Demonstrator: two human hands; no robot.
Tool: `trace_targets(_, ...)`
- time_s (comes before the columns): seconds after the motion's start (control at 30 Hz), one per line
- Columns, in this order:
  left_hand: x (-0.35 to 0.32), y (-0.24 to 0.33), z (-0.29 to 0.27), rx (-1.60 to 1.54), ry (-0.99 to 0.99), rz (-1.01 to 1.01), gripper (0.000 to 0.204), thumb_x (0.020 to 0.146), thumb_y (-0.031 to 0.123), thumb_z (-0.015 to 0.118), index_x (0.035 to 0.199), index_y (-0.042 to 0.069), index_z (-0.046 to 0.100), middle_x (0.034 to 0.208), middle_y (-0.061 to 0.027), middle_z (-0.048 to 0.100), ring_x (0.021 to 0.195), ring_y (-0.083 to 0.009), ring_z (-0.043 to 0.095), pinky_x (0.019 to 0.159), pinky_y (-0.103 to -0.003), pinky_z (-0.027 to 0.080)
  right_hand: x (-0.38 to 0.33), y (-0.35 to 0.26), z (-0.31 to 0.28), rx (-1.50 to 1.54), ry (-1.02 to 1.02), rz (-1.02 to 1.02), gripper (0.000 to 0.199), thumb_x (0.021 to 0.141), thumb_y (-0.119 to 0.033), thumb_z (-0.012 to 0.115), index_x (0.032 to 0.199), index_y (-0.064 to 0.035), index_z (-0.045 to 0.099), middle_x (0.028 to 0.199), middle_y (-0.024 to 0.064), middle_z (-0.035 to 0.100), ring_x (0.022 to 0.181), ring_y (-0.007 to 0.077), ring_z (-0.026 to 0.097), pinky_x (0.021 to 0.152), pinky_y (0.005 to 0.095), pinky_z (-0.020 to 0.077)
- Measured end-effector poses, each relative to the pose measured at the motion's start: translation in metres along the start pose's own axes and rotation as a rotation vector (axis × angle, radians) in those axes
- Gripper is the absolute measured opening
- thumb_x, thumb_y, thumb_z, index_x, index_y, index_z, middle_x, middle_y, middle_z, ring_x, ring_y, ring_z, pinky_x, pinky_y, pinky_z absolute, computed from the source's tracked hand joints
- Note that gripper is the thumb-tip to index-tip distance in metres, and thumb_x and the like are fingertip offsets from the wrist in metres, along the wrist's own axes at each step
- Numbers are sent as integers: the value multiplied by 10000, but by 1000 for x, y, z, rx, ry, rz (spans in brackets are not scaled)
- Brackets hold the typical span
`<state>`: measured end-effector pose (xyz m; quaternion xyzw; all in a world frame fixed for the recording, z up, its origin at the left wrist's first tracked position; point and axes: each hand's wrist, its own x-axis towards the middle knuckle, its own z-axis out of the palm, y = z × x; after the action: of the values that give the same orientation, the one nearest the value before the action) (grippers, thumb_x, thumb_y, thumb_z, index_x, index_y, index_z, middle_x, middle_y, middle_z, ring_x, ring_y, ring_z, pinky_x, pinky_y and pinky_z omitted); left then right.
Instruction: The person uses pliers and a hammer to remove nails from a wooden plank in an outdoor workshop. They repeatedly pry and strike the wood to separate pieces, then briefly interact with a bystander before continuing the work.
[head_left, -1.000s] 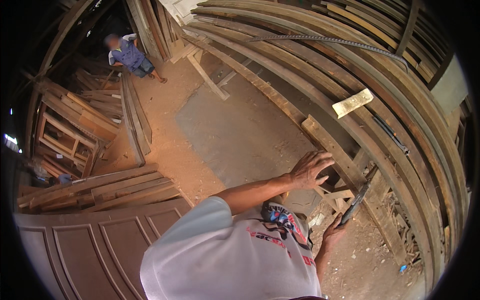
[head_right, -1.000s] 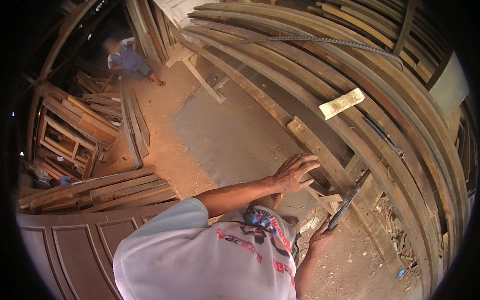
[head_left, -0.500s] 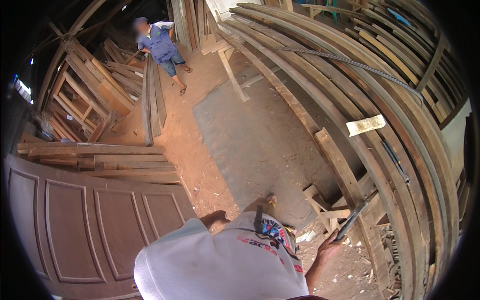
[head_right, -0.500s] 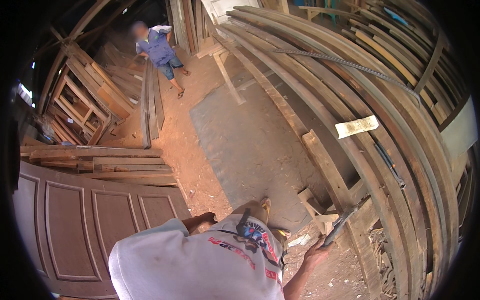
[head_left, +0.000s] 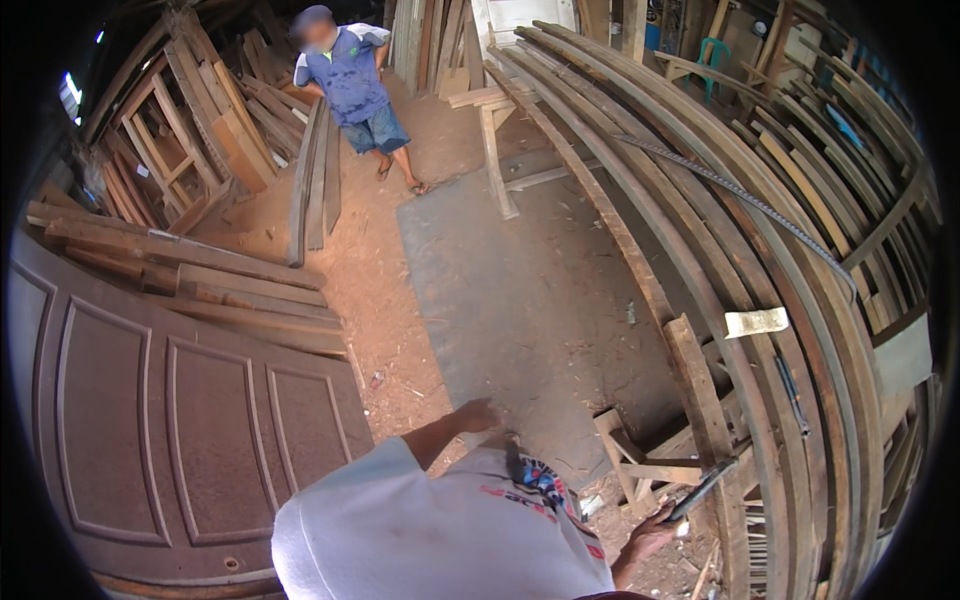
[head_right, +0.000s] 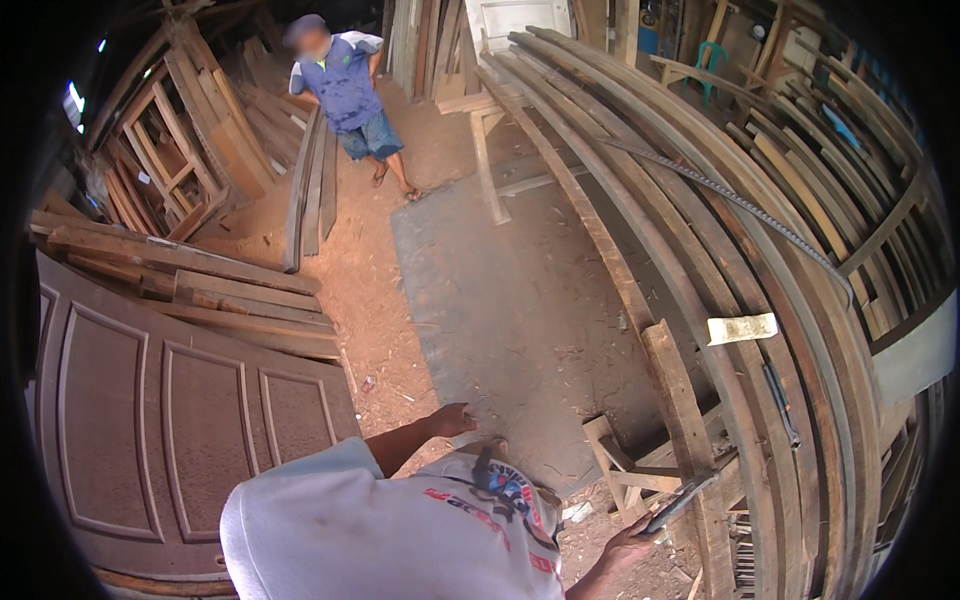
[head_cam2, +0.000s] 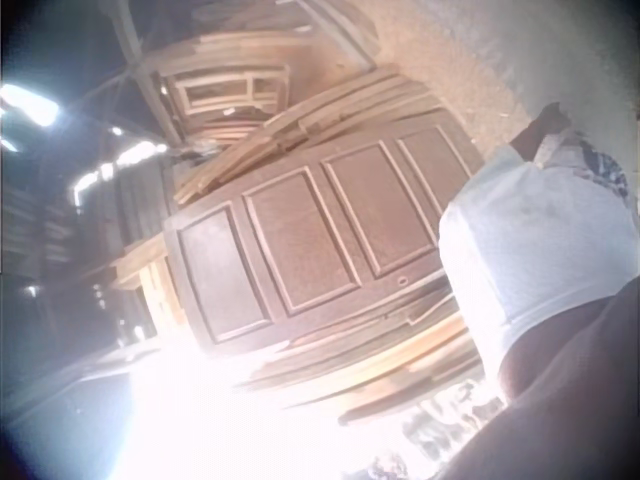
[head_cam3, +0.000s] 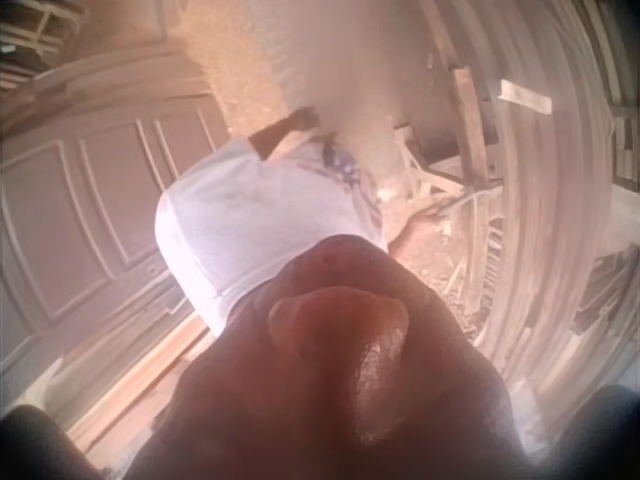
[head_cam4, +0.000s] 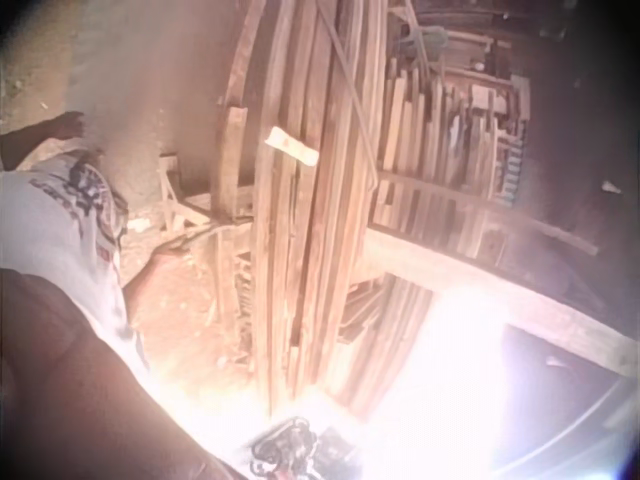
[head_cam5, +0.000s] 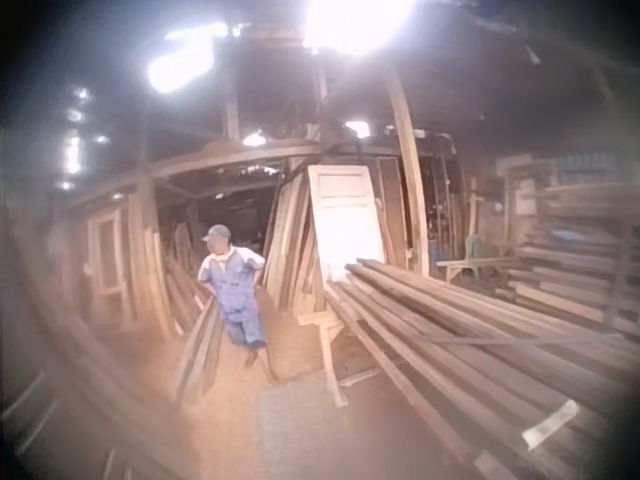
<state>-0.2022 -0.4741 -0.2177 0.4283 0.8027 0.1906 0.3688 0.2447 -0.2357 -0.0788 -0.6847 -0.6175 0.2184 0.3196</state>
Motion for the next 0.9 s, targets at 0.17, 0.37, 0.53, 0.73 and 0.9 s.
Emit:
trace_targets(0.17, -33, -24, -17, 76, -85, -138, 592, 900, 520, 726, 1193, 6, 707, 1153, -232, 734, 1134, -402, 682, 973, -458, 536, -6, 1, 16, -81, 99, -21, 685, 1071, -538, 533, 1239, 122, 600, 1011, 383, 670, 877, 563, 603, 741, 578, 444)
trace_targets(0.37, -71, -103, 4, -25, -116, -384, 585, 874, 517, 741, 1116, -15, 751, 1167, -254, 733, 1140, -413, 687, 961, -471, 543, -17, -33, 24, -78, 98, 95, 736, 1067, -578, 509, 1267, 120, 625, 1038, 380, 679, 918, 554, 618, 772, 589, 461)
trace_targets(0.53, -88, -121, 6, -50, -49, -418, 613, 860, 539, 753, 1122, -16, 751, 1179, -260, 728, 1131, -420, 690, 960, -471, 546, -24, -51, 33, -42, 176, 66, 758, 1056, -607, 505, 1260, 109, 647, 1082, 370, 694, 978, 546, 649, 805, 597, 489)
trace_targets(0.73, -72, -108, -1, -66, -122, -279, 529, 882, 510, 723, 1051, 10, 758, 1167, -246, 727, 1097, -412, 692, 917, -486, 548, -15, -15, 38, -40, 83, 77, 811, 1051, -629, 503, 1210, 156, 633, 1026, 368, 694, 927, 515, 662, 783, 581, 491)
trace_targets(0.9, -21, -66, -25, 86, -82, -9, 542, 953, 526, 627, 1032, 3, 749, 1147, -252, 712, 1135, -417, 663, 956, -485, 528, 0, 11, 31, 22, -41, 221, 881, 1028, -689, 501, 1137, 173, 642, 788, 248, 616, 682, 358, 554, 635, 515, 436)
